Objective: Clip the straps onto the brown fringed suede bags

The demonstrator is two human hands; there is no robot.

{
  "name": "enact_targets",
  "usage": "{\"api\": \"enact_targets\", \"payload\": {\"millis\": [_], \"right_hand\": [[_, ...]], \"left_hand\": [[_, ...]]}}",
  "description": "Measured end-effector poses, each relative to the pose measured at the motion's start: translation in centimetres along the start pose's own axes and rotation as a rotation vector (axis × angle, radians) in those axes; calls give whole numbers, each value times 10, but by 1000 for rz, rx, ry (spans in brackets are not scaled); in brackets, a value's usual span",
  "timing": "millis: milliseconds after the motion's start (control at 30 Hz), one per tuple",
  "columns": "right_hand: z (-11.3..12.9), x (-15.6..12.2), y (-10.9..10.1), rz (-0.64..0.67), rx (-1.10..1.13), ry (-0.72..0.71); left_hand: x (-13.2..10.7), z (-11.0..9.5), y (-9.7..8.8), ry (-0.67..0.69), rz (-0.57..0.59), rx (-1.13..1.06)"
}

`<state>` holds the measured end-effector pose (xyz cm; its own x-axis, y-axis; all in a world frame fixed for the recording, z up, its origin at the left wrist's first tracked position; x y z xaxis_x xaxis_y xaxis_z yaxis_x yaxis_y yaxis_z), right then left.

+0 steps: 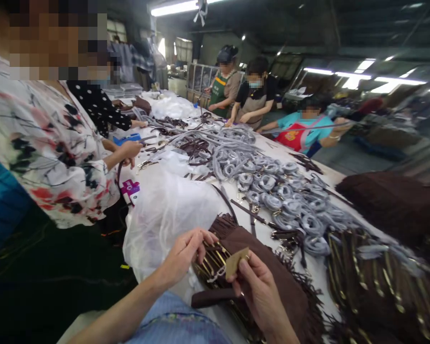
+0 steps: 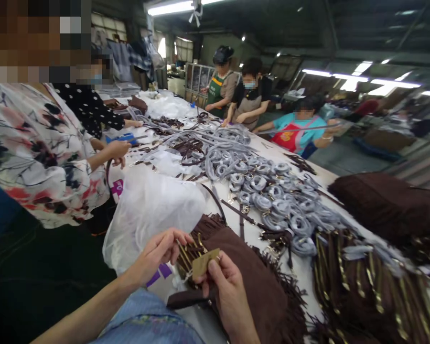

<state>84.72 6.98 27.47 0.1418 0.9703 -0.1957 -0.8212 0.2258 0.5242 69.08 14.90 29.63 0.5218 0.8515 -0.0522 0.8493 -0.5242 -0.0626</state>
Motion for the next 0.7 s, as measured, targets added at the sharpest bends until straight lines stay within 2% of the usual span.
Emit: {"api": "enact_targets", "payload": {"millis": [167, 233, 300, 367, 467, 567, 700], "right_hand": [[11, -41, -38, -162, 208, -127], [12, -50, -46, -200, 251, -164], [11, -57, -53, -217, 277, -188], [9, -63, -59, -236, 287, -208], [2, -75, -72, -263, 281, -229], [-10, -96, -91, -267, 246, -211], [-32, -137, -126, -282, 87, -103]], "left_hand": [[-2, 13, 61, -216, 492, -143], [-8, 14, 86, -297, 647, -196], [-14, 11, 108, -333, 755, -219], [-18, 11, 123, -326, 765, -216], [-18, 20, 129, -332, 704, -132], [-16, 33, 122, -325, 709, 75], [-9, 33, 107, -164, 677, 402]]}}
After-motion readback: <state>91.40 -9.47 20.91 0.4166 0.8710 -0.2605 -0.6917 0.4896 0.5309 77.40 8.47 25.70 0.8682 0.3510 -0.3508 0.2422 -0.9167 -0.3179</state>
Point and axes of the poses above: each hand's wrist, its own x-axis towards the middle knuckle, its own y-axis out of the palm, z = x × y, the point moved 4 cm from there along x, towards the middle knuckle, and after that the axes turned 8 degrees about x, right-handed, at the moved point
